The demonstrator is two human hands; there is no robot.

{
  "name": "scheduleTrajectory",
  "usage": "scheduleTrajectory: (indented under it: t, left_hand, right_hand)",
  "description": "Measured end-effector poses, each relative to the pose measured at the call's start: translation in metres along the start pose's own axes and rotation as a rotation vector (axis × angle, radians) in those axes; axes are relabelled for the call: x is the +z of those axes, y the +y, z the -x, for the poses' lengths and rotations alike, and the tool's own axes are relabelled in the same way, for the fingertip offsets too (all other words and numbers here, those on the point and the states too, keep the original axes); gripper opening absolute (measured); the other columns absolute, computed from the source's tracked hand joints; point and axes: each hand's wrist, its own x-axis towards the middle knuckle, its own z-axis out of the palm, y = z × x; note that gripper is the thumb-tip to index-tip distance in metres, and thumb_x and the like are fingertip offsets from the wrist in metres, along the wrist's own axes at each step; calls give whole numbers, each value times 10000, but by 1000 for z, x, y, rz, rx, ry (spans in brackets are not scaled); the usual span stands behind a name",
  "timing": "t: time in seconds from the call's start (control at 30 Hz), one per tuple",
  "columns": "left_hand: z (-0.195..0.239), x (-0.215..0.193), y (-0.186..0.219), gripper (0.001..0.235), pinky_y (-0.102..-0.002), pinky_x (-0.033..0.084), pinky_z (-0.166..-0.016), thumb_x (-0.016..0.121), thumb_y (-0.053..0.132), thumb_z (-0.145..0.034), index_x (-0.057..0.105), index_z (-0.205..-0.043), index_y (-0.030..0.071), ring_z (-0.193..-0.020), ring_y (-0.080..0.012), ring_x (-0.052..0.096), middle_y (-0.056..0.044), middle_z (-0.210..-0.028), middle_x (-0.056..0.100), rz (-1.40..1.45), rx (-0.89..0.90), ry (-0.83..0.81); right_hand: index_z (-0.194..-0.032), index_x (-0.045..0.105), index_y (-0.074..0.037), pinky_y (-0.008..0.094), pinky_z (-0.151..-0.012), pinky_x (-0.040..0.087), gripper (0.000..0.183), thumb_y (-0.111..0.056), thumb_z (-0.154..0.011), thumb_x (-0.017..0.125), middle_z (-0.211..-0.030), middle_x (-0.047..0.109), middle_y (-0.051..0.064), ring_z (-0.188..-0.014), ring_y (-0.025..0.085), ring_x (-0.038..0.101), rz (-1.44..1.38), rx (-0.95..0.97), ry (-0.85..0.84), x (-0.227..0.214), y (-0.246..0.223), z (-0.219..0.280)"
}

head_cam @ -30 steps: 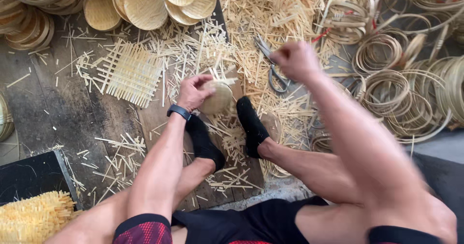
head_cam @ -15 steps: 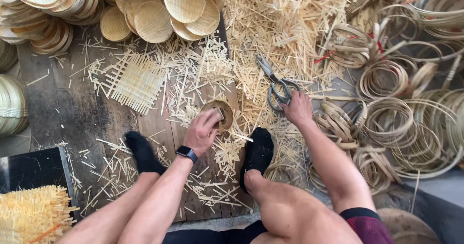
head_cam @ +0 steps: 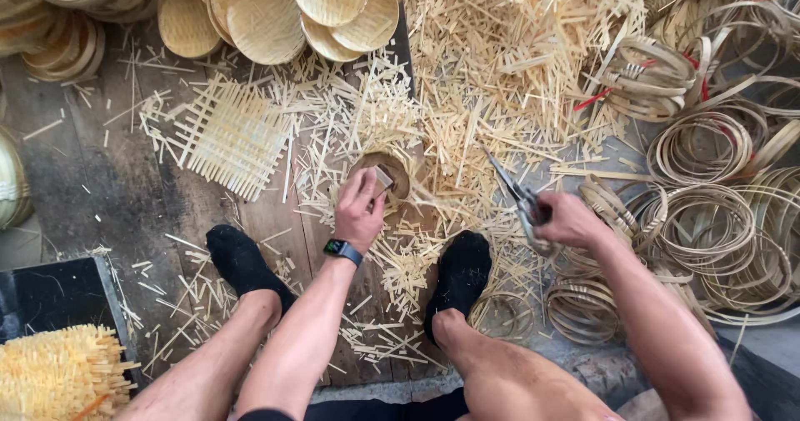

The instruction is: The person weaves thin bamboo strips around a small circular wooden mold to create a base, using shears to trim the excess strips.

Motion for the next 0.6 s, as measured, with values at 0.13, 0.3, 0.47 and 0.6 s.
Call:
scheduleTrajectory:
  t: [0.13, 0.3, 0.47, 0.6]
  left_hand:
    - [4, -1, -7, 848, -382, 566, -1031, 811, 95, -860, 395, -1564, 320, -1152, -288, 665, -107, -1396, 658, 58, 28, 6]
    - [-3, -5, 4, 760, -412, 547, -1056, 823, 114, -830, 493, -1508, 213, -1192, -318, 681, -148, -1360, 662, 71, -62, 26]
    - [-3, -10, 19, 645, -428, 544, -1003, 831, 140, -816, 564, -1399, 66, -1131, -336, 680, -175, -1245, 690, 88, -227, 39]
    - [-10, -5, 32, 606, -436, 555, -960, 863, 179, -785, 612, -1327, 77, -1073, -326, 693, -151, -1180, 702, 84, -262, 154]
  right_hand:
    - [-852, 809, -83, 405, -670, 532, 499, -527, -640, 894, -721, 747, 110, -670, 234, 692, 186, -5, -248, -14, -10, 17]
    - [-878, 849, -74, 419, -695, 568, 540, -537, -607, 913, -790, 782, 104, -713, 266, 713, 336, -14, -332, -33, -34, -69]
    - [-922, 806, -22, 393, -637, 583, 510, -501, -752, 850, -774, 742, 148, -627, 220, 664, -108, 236, 212, -68, -34, -114]
    - [-1096, 685, -23, 398, -640, 590, 550, -540, -907, 696, -788, 714, 118, -619, 187, 655, -203, 302, 133, -35, -52, -90]
